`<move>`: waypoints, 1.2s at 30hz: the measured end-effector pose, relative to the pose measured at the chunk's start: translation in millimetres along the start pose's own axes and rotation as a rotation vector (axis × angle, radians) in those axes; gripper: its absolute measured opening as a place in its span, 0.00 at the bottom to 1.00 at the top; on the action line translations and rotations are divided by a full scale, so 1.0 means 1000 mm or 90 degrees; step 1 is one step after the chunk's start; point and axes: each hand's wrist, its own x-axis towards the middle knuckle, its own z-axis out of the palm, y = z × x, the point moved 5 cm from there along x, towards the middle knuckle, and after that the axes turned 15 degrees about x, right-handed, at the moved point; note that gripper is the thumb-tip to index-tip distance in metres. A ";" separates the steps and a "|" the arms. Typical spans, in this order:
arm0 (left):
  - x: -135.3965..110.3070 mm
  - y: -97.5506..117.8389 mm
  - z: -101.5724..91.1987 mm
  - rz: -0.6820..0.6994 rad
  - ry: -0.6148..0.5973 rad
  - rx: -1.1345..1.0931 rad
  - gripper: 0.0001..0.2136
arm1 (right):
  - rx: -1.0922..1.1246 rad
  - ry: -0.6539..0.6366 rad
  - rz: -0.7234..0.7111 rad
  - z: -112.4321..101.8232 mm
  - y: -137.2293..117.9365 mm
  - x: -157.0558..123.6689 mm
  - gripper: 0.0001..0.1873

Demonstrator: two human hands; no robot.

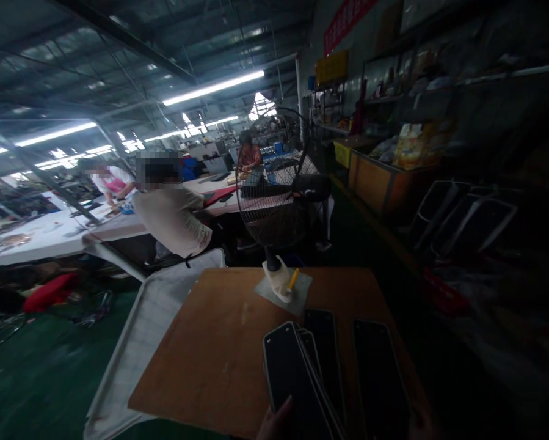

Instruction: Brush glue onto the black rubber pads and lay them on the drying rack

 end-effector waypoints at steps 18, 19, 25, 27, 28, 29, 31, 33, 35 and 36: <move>0.004 -0.015 0.024 0.038 0.024 0.099 0.23 | -0.139 0.019 -0.143 -0.006 -0.038 -0.036 0.21; 0.004 -0.015 0.024 0.036 0.026 0.106 0.22 | -0.164 0.009 -0.171 -0.002 -0.046 -0.039 0.21; -0.006 -0.009 0.028 0.022 0.043 0.113 0.22 | -0.294 -0.353 -0.362 0.084 -0.104 -0.076 0.23; -0.011 -0.010 0.024 0.022 0.051 0.105 0.23 | -0.334 -0.459 -0.383 0.106 -0.111 -0.087 0.27; -0.013 -0.010 0.021 0.022 0.053 0.101 0.23 | -0.352 -0.492 -0.386 0.112 -0.111 -0.090 0.28; -0.015 -0.010 0.017 0.025 0.055 0.097 0.24 | -0.366 -0.512 -0.387 0.114 -0.111 -0.092 0.28; -0.016 -0.008 0.005 0.035 0.063 0.089 0.24 | -0.386 -0.525 -0.383 0.111 -0.108 -0.092 0.29; -0.014 -0.005 -0.008 0.043 0.073 0.089 0.23 | -0.392 -0.526 -0.377 0.104 -0.108 -0.089 0.29; -0.010 -0.001 -0.019 0.045 0.081 0.088 0.23 | -0.379 -0.509 -0.365 0.102 -0.111 -0.089 0.27; -0.008 0.001 -0.024 0.050 0.085 0.087 0.23 | -0.359 -0.497 -0.352 0.104 -0.113 -0.091 0.25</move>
